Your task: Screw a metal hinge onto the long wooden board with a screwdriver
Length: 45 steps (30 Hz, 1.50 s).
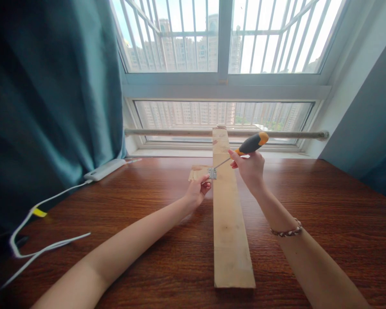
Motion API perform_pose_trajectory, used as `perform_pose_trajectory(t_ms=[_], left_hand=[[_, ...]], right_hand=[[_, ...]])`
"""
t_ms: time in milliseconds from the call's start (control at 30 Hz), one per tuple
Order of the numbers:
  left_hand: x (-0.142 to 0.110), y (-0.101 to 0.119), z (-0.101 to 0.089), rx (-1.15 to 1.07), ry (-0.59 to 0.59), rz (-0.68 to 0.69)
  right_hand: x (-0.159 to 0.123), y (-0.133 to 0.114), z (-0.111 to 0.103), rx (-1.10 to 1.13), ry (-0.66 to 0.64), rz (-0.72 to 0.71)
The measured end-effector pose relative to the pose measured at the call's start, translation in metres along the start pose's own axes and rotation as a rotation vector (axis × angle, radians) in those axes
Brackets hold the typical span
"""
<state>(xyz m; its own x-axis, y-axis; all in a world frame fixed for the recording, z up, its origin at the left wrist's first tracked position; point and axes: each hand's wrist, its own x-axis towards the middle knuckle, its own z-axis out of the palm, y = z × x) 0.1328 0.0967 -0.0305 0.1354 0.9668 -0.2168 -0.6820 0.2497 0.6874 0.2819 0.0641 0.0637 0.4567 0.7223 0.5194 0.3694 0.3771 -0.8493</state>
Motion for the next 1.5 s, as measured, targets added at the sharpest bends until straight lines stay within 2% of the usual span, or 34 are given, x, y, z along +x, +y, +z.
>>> perform_pose_trajectory(t_ms=[300,433,600,833,1033,1500], left_hand=[[-0.001,0.000,0.001,0.000,0.005,-0.001],[-0.002,0.000,0.000,-0.001,0.001,-0.009],[-0.003,0.001,0.001,0.002,-0.006,-0.005],[-0.002,0.001,0.000,-0.001,-0.015,-0.011],[-0.002,0.001,0.001,-0.002,-0.009,-0.008],[-0.002,0.002,0.001,0.003,-0.007,-0.014]], right_hand=[[0.002,0.006,0.001,-0.065,0.004,-0.031],[-0.002,0.012,0.003,-0.110,0.063,-0.098],[-0.005,0.020,0.007,-0.013,0.143,-0.118],[-0.011,0.015,0.017,0.255,0.114,-0.022],[-0.013,0.022,0.020,0.195,0.080,-0.043],[-0.010,0.025,0.019,0.222,0.061,-0.023]])
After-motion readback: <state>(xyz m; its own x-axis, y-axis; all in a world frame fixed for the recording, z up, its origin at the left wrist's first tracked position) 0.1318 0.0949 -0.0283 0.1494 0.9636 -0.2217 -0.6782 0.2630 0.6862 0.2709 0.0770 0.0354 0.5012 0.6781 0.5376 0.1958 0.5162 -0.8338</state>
